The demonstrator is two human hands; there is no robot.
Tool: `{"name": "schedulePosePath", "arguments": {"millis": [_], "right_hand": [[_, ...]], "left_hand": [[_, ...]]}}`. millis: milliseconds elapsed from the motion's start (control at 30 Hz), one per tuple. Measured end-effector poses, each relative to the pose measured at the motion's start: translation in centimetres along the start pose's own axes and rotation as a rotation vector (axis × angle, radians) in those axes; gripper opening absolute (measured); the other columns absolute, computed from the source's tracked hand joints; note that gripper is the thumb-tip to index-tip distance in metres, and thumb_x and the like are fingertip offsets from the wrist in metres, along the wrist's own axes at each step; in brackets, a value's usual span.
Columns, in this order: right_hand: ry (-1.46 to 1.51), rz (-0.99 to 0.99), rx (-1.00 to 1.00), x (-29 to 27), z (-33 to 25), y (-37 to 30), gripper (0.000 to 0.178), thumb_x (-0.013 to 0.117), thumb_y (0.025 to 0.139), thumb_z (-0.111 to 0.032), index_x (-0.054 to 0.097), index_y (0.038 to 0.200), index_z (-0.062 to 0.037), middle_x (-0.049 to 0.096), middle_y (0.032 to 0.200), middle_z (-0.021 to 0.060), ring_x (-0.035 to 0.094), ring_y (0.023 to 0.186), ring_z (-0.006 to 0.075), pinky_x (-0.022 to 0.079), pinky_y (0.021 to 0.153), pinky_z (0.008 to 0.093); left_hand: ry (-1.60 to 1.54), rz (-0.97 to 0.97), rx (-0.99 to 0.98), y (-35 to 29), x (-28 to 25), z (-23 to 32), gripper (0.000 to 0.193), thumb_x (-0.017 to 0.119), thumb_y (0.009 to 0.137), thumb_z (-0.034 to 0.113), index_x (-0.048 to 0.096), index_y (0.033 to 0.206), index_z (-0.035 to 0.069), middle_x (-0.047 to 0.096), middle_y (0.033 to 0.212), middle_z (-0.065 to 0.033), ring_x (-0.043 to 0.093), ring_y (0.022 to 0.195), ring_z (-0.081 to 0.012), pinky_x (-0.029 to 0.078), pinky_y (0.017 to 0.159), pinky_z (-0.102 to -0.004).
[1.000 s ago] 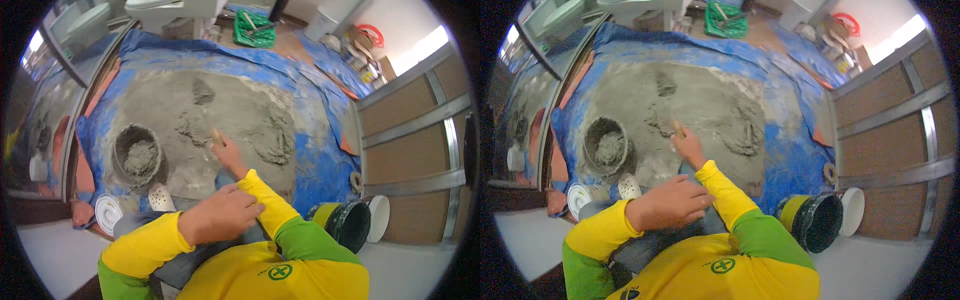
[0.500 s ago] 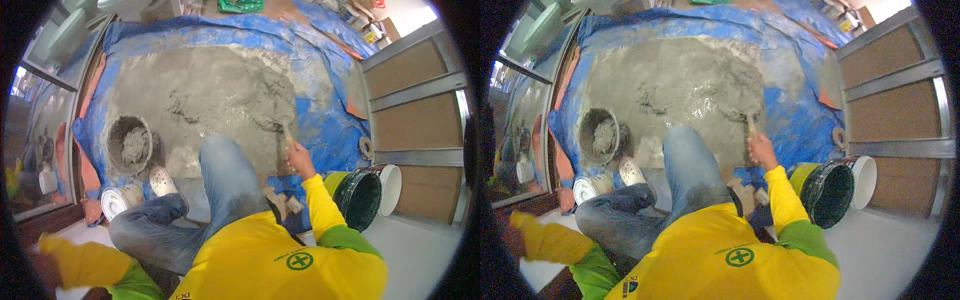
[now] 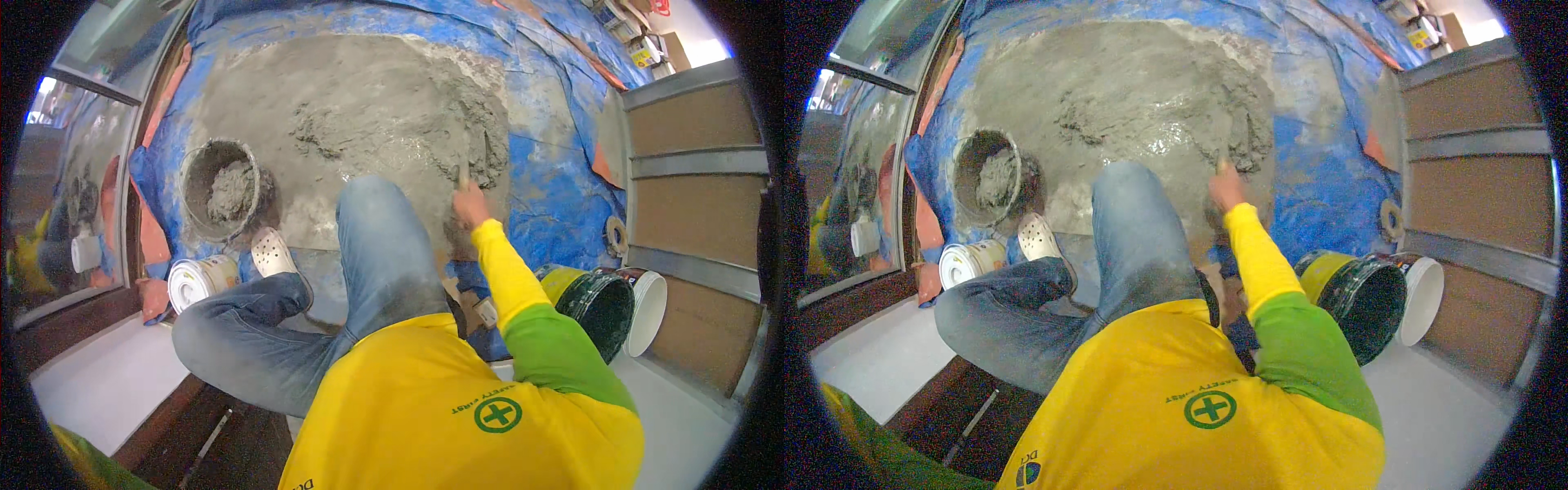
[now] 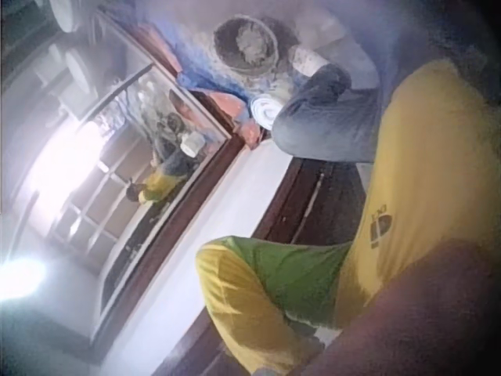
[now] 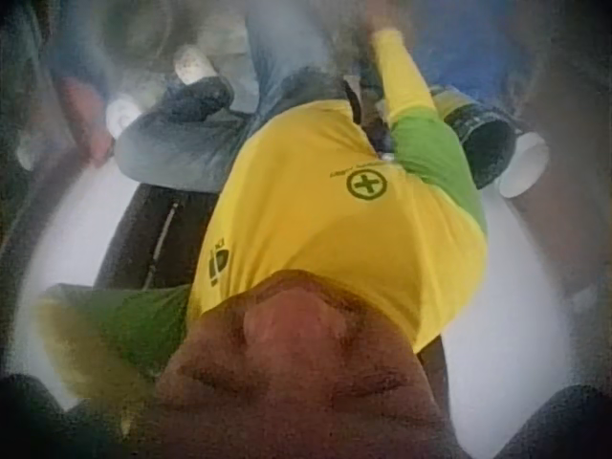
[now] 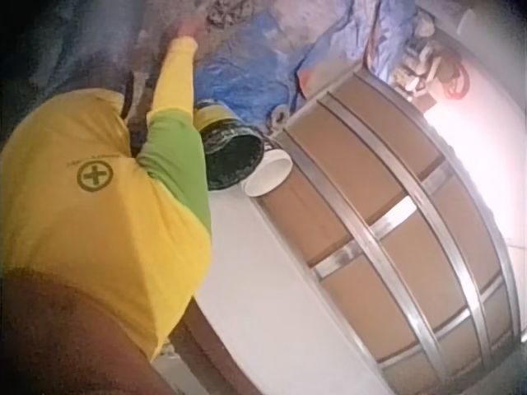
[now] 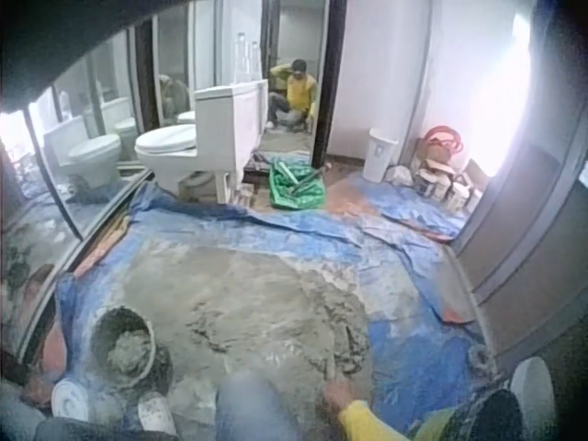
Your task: The person mixes wet cement on a tarp using a trowel, scoops the mixture into a bucket, and carries it to another room. The person then transfers the cement from the bucket onto a board with the trowel.
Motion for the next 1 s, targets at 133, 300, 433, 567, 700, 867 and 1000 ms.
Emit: {"name": "schedulePosePath", "arguments": {"millis": [133, 300, 433, 567, 700, 867, 1000], "right_hand": [[0.579, -0.163, 0.222, 5.6, -2.5, 0.6, 0.041, 0.055, 0.082, -0.017, 0.050, 0.120, -0.0047, 0.061, 0.093, 0.0213, 0.060, 0.080, 0.0335, 0.050, 0.070, 0.0412], [0.760, -0.149, 0.149, 7.4, -3.0, 1.6, 0.038, 0.054, 0.081, -0.010, 0.052, 0.119, -0.0074, 0.060, 0.083, 0.0173, 0.059, 0.067, 0.0290, 0.051, 0.066, 0.0395], [0.050, -0.041, -0.278, 4.9, -6.4, -1.9, 0.041, 0.054, 0.080, -0.012, 0.053, 0.121, -0.0114, 0.063, 0.088, 0.0221, 0.063, 0.073, 0.0343, 0.050, 0.067, 0.0420], [-0.361, 0.004, -0.331, 2.1, -3.6, -6.6, 0.050, 0.055, 0.080, -0.015, 0.051, 0.130, -0.0163, 0.064, 0.092, 0.0253, 0.063, 0.085, 0.0382, 0.049, 0.070, 0.0480], [-0.472, -0.112, -0.331, 3.8, -4.1, -8.2, 0.059, 0.055, 0.081, -0.016, 0.043, 0.139, -0.0187, 0.065, 0.091, 0.0232, 0.063, 0.082, 0.0393, 0.048, 0.072, 0.0499], [-0.116, 0.052, -0.397, 2.7, -0.9, -9.0, 0.066, 0.059, 0.084, -0.016, 0.034, 0.145, -0.0188, 0.065, 0.088, 0.0191, 0.064, 0.081, 0.0301, 0.049, 0.070, 0.0399], [0.555, -0.344, 0.019, 2.0, 6.3, -13.2, 0.063, 0.061, 0.088, -0.023, 0.035, 0.144, -0.0160, 0.061, 0.082, 0.0066, 0.059, 0.065, 0.0161, 0.048, 0.056, 0.0318]], "left_hand": [[0.091, 0.058, -0.070, -1.2, -0.5, -2.5, 0.040, 0.049, 0.091, 0.031, 0.060, 0.110, -0.003, 0.063, 0.105, -0.0153, 0.060, 0.096, -0.0231, 0.044, 0.092, -0.0351], [0.089, 0.064, -0.084, -1.3, -0.1, -4.3, 0.041, 0.048, 0.092, 0.032, 0.059, 0.110, -0.003, 0.062, 0.105, -0.0153, 0.060, 0.095, -0.0230, 0.044, 0.091, -0.0352], [0.123, 0.063, -0.042, -1.4, -0.9, -2.2, 0.041, 0.047, 0.093, 0.032, 0.059, 0.110, -0.003, 0.062, 0.105, -0.0153, 0.060, 0.095, -0.0230, 0.044, 0.091, -0.0353], [0.039, 0.037, 0.029, -0.3, -0.2, -2.9, 0.042, 0.046, 0.094, 0.033, 0.059, 0.110, -0.004, 0.062, 0.106, -0.0153, 0.060, 0.094, -0.0229, 0.044, 0.091, -0.0354], [0.012, 0.031, 0.116, 0.5, -0.6, -1.3, 0.042, 0.045, 0.094, 0.033, 0.059, 0.110, -0.004, 0.062, 0.106, -0.0153, 0.059, 0.094, -0.0228, 0.044, 0.091, -0.0355], [0.065, 0.080, 0.105, 1.7, -1.5, -5.8, 0.043, 0.044, 0.095, 0.034, 0.059, 0.110, -0.004, 0.061, 0.106, -0.0153, 0.059, 0.093, -0.0227, 0.044, 0.090, -0.0356], [0.265, 0.136, 0.001, 1.6, -3.6, -12.9, 0.044, 0.043, 0.096, 0.034, 0.059, 0.109, -0.004, 0.061, 0.106, -0.0153, 0.059, 0.093, -0.0226, 0.044, 0.090, -0.0357]]}}
Point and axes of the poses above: each hand's wrist, its own y-axis towards the middle knuckle, its own x-axis out of the palm, z = x × y, the point moved 8 cm from there along y, towards the middle knuckle
